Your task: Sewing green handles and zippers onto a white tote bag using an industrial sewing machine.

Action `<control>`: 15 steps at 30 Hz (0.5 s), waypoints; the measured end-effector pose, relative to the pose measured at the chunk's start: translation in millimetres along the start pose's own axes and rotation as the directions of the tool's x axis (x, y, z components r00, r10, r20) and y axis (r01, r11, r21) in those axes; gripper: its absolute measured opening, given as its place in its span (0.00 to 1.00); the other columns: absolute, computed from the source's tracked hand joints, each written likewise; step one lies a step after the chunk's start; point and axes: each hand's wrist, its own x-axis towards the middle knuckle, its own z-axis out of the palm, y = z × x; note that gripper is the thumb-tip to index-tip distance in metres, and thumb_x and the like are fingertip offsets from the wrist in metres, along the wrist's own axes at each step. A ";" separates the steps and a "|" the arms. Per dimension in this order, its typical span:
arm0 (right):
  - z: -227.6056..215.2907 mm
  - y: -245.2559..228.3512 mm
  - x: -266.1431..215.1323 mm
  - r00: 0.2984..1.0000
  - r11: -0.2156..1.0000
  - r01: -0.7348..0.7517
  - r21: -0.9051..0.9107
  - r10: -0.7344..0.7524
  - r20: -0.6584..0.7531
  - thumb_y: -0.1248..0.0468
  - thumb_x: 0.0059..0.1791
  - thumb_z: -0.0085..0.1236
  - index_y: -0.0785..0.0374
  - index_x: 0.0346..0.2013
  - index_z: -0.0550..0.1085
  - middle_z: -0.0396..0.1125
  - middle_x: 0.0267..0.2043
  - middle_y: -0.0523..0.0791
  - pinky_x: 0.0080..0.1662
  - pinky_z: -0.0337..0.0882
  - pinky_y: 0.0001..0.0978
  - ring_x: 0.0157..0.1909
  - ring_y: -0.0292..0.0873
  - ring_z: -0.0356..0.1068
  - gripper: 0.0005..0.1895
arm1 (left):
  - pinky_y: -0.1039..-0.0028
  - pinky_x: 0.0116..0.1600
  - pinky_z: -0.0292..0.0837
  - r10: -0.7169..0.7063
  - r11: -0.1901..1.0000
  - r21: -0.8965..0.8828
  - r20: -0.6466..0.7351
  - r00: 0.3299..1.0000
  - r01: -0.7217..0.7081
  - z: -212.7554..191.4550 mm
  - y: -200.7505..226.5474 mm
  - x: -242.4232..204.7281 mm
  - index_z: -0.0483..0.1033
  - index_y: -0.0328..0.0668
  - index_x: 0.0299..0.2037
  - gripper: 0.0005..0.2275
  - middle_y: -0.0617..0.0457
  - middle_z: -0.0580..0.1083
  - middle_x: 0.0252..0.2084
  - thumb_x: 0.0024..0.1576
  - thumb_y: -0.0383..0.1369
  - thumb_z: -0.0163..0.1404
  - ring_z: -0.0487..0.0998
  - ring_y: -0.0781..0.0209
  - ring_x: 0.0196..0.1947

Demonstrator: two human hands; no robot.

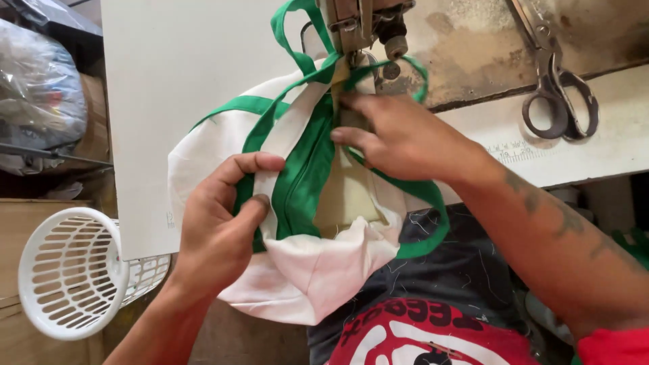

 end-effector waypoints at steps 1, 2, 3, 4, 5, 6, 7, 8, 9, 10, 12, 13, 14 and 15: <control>1.7 -0.4 7.4 0.997 0.984 0.018 0.180 -0.032 0.071 0.51 0.55 0.51 0.51 0.78 0.63 0.75 0.68 0.42 0.49 0.74 0.44 0.31 0.45 0.80 0.35 | 0.81 0.47 0.77 -0.017 0.997 -0.081 -0.013 1.000 0.016 1.1 -3.1 0.3 0.82 0.41 0.53 0.19 0.55 0.81 0.51 0.56 0.16 0.45 0.79 0.69 0.47; 7.2 3.3 12.2 0.997 0.984 0.023 0.179 -0.036 0.069 0.51 0.55 0.51 0.51 0.78 0.63 0.75 0.68 0.42 0.49 0.74 0.44 0.31 0.45 0.80 0.35 | 0.81 0.47 0.77 -0.013 0.997 -0.080 -0.016 1.000 0.012 1.3 -7.5 0.4 0.82 0.41 0.53 0.19 0.55 0.81 0.51 0.56 0.16 0.45 0.79 0.69 0.47; 12.5 6.9 17.4 0.992 0.917 0.027 0.399 -0.072 0.100 0.55 0.55 0.53 0.54 0.78 0.61 0.74 0.65 0.43 0.38 0.72 0.38 0.27 0.42 0.72 0.36 | 0.80 0.38 0.76 -0.038 0.960 -0.277 0.020 0.999 0.042 1.2 -11.6 0.8 0.80 0.38 0.53 0.18 0.52 0.79 0.43 0.57 0.15 0.45 0.77 0.66 0.37; 18.1 10.4 22.7 0.986 0.801 0.018 0.599 -0.115 0.124 0.59 0.55 0.55 0.58 0.79 0.59 0.72 0.62 0.44 0.27 0.71 0.31 0.23 0.38 0.64 0.37 | 0.78 0.30 0.75 -0.058 0.884 -0.460 0.061 0.996 0.079 1.0 -15.7 1.1 0.79 0.34 0.53 0.17 0.48 0.76 0.35 0.58 0.13 0.45 0.76 0.64 0.28; 16.4 12.5 23.9 0.985 0.800 0.021 0.599 -0.118 0.124 0.59 0.55 0.55 0.58 0.79 0.59 0.72 0.62 0.44 0.27 0.71 0.31 0.23 0.38 0.64 0.37 | 0.78 0.30 0.75 -0.057 0.885 -0.459 0.059 0.997 0.077 -0.6 -15.0 3.0 0.79 0.34 0.53 0.17 0.48 0.76 0.35 0.58 0.13 0.45 0.76 0.64 0.28; 17.2 15.1 23.9 0.992 0.882 0.032 0.471 -0.084 0.090 0.52 0.53 0.57 0.58 0.72 0.67 0.73 0.63 0.42 0.43 0.71 0.33 0.43 0.39 0.69 0.33 | 0.81 0.26 0.68 -0.044 0.887 -0.457 0.074 0.996 0.073 -1.7 -15.9 2.4 0.81 0.34 0.52 0.17 0.51 0.74 0.30 0.57 0.13 0.45 0.71 0.68 0.23; 18.5 17.8 23.9 0.997 0.943 0.035 0.331 -0.055 0.051 0.45 0.52 0.58 0.59 0.66 0.75 0.75 0.64 0.40 0.59 0.71 0.34 0.64 0.39 0.73 0.32 | 0.83 0.23 0.62 -0.031 0.888 -0.455 0.089 0.996 0.069 -2.8 -17.3 1.6 0.82 0.33 0.50 0.17 0.54 0.72 0.24 0.57 0.13 0.44 0.67 0.72 0.18; 26.0 26.7 25.0 0.997 0.942 0.032 0.333 -0.054 0.057 0.45 0.52 0.58 0.59 0.66 0.75 0.75 0.64 0.40 0.59 0.71 0.34 0.64 0.39 0.73 0.32 | 0.83 0.23 0.62 -0.037 0.887 -0.455 0.089 0.995 0.074 -3.0 -15.6 1.3 0.82 0.33 0.50 0.17 0.54 0.72 0.24 0.57 0.13 0.44 0.67 0.72 0.18; 33.4 35.6 25.9 0.992 0.921 0.122 0.370 -0.118 -0.035 0.53 0.56 0.60 0.56 0.48 0.71 0.66 0.48 0.38 0.50 0.65 0.32 0.50 0.36 0.65 0.13 | 0.81 0.31 0.71 -0.027 0.895 -0.440 0.100 0.995 0.069 -3.2 -13.7 1.0 0.83 0.32 0.53 0.18 0.49 0.77 0.33 0.57 0.13 0.44 0.74 0.67 0.27; 38.3 44.9 27.4 0.975 0.893 0.216 0.394 -0.177 -0.134 0.60 0.60 0.62 0.54 0.30 0.67 0.58 0.32 0.36 0.42 0.60 0.29 0.37 0.34 0.57 0.17 | 0.79 0.40 0.80 -0.009 0.902 -0.427 0.114 0.993 0.057 -2.7 -11.4 3.1 0.83 0.30 0.55 0.20 0.44 0.81 0.42 0.57 0.12 0.43 0.81 0.62 0.37; 30.8 28.8 -12.5 0.972 0.931 0.223 0.289 -0.190 -0.138 0.60 0.57 0.59 0.53 0.30 0.73 0.62 0.36 0.39 0.47 0.62 0.35 0.41 0.37 0.62 0.11 | 0.82 0.43 0.75 0.076 0.984 -0.165 0.065 0.995 -0.065 -3.8 -2.7 -2.3 0.85 0.37 0.56 0.21 0.50 0.82 0.45 0.58 0.16 0.43 0.80 0.65 0.41; 27.4 20.8 -30.9 0.969 0.956 0.228 0.184 -0.204 -0.141 0.59 0.54 0.56 0.52 0.31 0.80 0.66 0.40 0.41 0.51 0.65 0.40 0.46 0.41 0.67 0.09 | 0.84 0.46 0.70 0.169 0.978 0.117 0.036 0.985 -0.172 -5.0 1.4 -3.2 0.86 0.44 0.56 0.21 0.56 0.82 0.48 0.59 0.19 0.43 0.78 0.69 0.44; 22.2 9.1 -65.1 0.970 0.957 0.225 0.183 -0.203 -0.134 0.59 0.54 0.56 0.52 0.31 0.80 0.66 0.40 0.41 0.51 0.65 0.40 0.46 0.41 0.67 0.09 | 0.84 0.46 0.70 0.163 0.980 0.113 0.034 0.986 -0.166 -5.9 4.4 -4.1 0.86 0.44 0.56 0.21 0.56 0.82 0.48 0.59 0.19 0.43 0.78 0.69 0.44; 17.7 -2.4 -99.0 0.876 0.845 0.478 0.239 -0.478 -0.063 0.59 0.58 0.50 0.55 0.30 0.74 0.63 0.38 0.43 0.43 0.63 0.40 0.40 0.43 0.64 0.12 | 0.81 0.54 0.71 0.189 0.968 0.148 0.114 0.975 -0.205 -7.0 6.3 -5.0 0.82 0.45 0.61 0.24 0.55 0.80 0.53 0.57 0.18 0.43 0.79 0.66 0.52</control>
